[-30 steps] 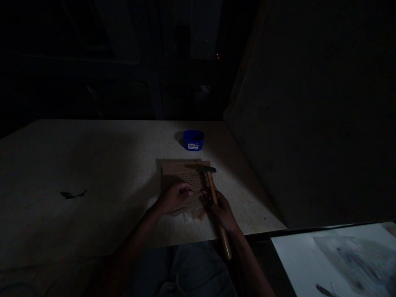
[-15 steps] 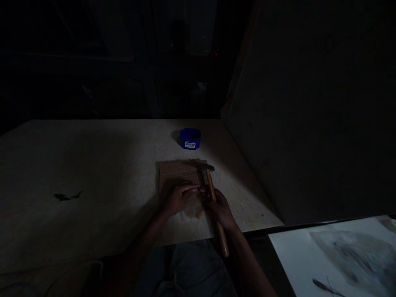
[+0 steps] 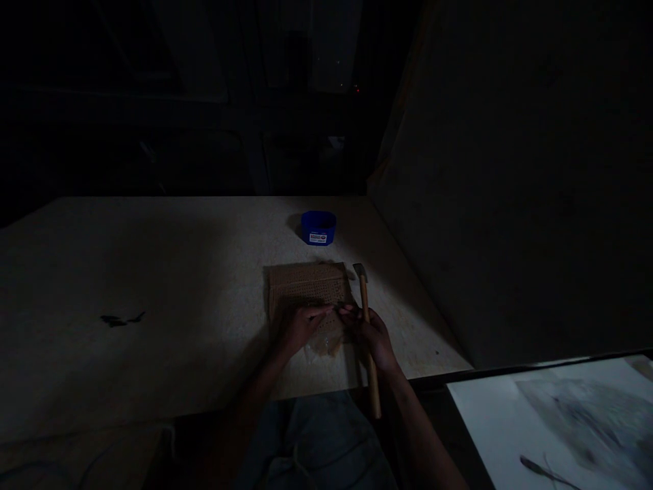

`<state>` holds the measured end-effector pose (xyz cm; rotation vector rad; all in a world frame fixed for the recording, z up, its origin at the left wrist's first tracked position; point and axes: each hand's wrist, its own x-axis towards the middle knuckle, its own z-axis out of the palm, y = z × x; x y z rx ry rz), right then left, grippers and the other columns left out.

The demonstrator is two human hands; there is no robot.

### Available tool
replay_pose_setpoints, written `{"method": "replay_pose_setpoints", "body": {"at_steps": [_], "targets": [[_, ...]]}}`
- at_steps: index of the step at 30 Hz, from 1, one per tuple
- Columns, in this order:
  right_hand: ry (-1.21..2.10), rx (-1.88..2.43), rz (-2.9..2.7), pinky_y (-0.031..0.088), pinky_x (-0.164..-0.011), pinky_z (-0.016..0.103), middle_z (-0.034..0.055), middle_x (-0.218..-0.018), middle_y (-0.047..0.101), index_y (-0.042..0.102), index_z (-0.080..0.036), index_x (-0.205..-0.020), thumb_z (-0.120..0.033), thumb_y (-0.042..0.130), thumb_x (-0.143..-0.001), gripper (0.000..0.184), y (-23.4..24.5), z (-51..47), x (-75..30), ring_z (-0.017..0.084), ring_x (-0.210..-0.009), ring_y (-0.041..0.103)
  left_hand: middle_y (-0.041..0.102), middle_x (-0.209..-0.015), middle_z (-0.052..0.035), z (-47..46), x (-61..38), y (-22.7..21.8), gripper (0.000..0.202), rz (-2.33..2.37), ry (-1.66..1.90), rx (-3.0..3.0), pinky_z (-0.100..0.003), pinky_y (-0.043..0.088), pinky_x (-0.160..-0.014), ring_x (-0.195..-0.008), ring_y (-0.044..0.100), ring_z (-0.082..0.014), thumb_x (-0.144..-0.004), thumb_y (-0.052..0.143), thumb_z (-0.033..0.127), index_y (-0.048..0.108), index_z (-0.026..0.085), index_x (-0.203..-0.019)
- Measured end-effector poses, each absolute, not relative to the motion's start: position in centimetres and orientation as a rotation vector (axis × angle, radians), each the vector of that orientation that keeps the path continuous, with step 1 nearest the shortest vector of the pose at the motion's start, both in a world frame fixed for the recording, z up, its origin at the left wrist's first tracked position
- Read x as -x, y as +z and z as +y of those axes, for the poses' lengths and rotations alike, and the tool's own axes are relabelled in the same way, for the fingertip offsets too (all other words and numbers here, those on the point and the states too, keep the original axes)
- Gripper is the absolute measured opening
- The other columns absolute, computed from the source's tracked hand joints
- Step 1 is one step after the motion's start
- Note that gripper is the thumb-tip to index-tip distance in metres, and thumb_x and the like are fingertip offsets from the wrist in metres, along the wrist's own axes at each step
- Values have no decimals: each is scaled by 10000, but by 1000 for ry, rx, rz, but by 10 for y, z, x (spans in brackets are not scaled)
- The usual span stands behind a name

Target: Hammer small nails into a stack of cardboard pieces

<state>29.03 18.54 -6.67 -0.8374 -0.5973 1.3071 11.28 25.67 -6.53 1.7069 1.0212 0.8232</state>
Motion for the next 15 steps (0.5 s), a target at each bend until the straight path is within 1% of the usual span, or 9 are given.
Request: {"method": "replay_pose_setpoints", "body": {"at_steps": [4, 7, 12, 15], "targets": [[1316, 806, -553, 417, -1116, 565, 67, -1054, 763, 658, -230, -793, -257, 798, -676, 185, -67, 187, -293, 296, -1039, 719, 768, -1043, -22, 257, -118, -65, 228, 1022, 830, -1681, -390, 586, -907, -969, 744, -223, -877, 593, 285, 786, 233, -987], [1317, 805, -496, 420, -1112, 567, 79, -1034, 761, 646, -225, -777, -231, 783, -677, 170, -67, 186, -294, 304, -1048, 714, 772, -1049, -25, 258, -120, -65, 230, 988, 841, -1698, -381, 585, -899, -974, 741, -223, -872, 594, 273, 786, 233, -994], [1336, 812, -498, 417, -1120, 548, 76, -1043, 758, 641, -231, -786, -224, 757, -707, 141, -66, 186, -296, 289, -1049, 714, 773, -1077, -30, 258, -118, -67, 256, 954, 889, -1743, -366, 574, -917, -1001, 730, -210, -892, 568, 275, 779, 257, -1038], [1341, 814, -493, 422, -1115, 549, 79, -1036, 761, 640, -227, -777, -219, 773, -672, 170, -66, 187, -297, 295, -1035, 718, 763, -1113, -23, 257, -116, -67, 266, 948, 873, -1733, -371, 562, -953, -1036, 720, -203, -893, 561, 268, 773, 260, -1053]]}}
